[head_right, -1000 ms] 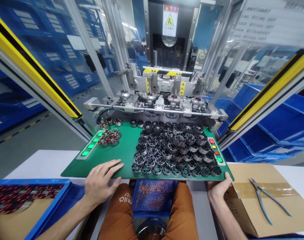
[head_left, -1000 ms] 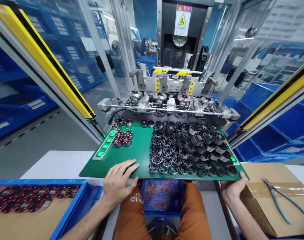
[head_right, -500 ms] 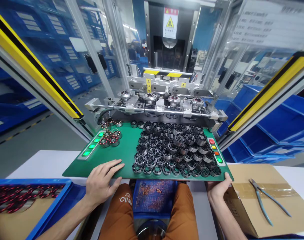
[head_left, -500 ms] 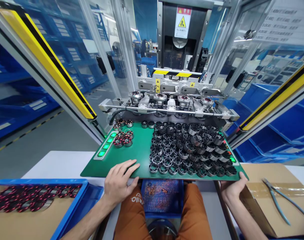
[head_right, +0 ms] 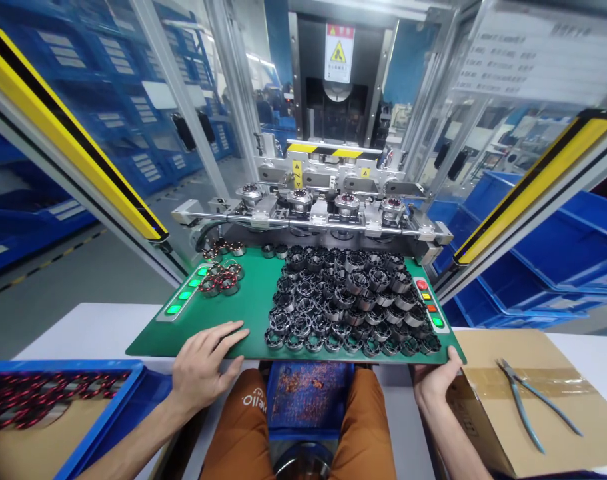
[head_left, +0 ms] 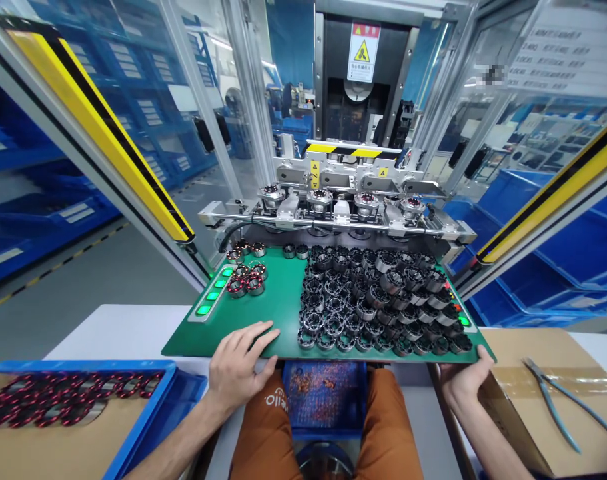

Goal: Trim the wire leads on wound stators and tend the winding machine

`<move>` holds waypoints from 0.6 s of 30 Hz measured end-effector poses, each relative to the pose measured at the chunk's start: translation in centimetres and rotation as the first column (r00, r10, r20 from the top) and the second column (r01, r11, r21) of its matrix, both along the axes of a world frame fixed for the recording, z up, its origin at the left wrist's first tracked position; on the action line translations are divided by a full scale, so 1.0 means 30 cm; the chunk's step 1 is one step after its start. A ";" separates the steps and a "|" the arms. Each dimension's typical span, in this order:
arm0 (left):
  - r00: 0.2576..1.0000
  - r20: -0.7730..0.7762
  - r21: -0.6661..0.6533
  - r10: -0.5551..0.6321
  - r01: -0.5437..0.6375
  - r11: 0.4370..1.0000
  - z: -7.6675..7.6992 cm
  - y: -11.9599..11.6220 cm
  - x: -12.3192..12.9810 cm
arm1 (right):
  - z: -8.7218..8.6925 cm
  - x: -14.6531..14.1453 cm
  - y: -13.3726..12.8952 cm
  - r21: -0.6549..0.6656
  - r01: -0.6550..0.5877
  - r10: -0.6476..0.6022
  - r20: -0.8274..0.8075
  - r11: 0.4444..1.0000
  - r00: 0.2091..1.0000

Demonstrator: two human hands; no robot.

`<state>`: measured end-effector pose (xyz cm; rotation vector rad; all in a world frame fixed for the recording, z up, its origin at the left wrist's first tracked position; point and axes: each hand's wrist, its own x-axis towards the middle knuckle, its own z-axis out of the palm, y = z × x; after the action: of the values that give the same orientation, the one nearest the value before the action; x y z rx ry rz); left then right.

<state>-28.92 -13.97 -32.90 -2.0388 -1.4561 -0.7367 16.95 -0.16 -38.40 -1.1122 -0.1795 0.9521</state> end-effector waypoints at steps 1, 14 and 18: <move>1.000 0.001 0.002 0.001 -0.001 1.000 0.000 0.000 0.000 | 0.000 0.000 0.000 -0.002 0.004 -0.004 -0.007 1.000 1.000; 1.000 0.009 -0.002 0.004 -0.004 1.000 -0.003 0.000 -0.001 | -0.018 0.010 0.006 0.036 -0.004 0.004 0.014 0.999 1.000; 1.000 0.009 -0.003 -0.001 0.001 1.000 -0.007 -0.001 -0.003 | -0.012 0.007 0.005 0.037 -0.002 0.002 -0.002 0.999 1.000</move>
<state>-29.00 -13.99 -33.12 -2.0405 -1.4623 -0.7455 17.15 -0.01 -38.75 -1.0770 -0.1960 0.9479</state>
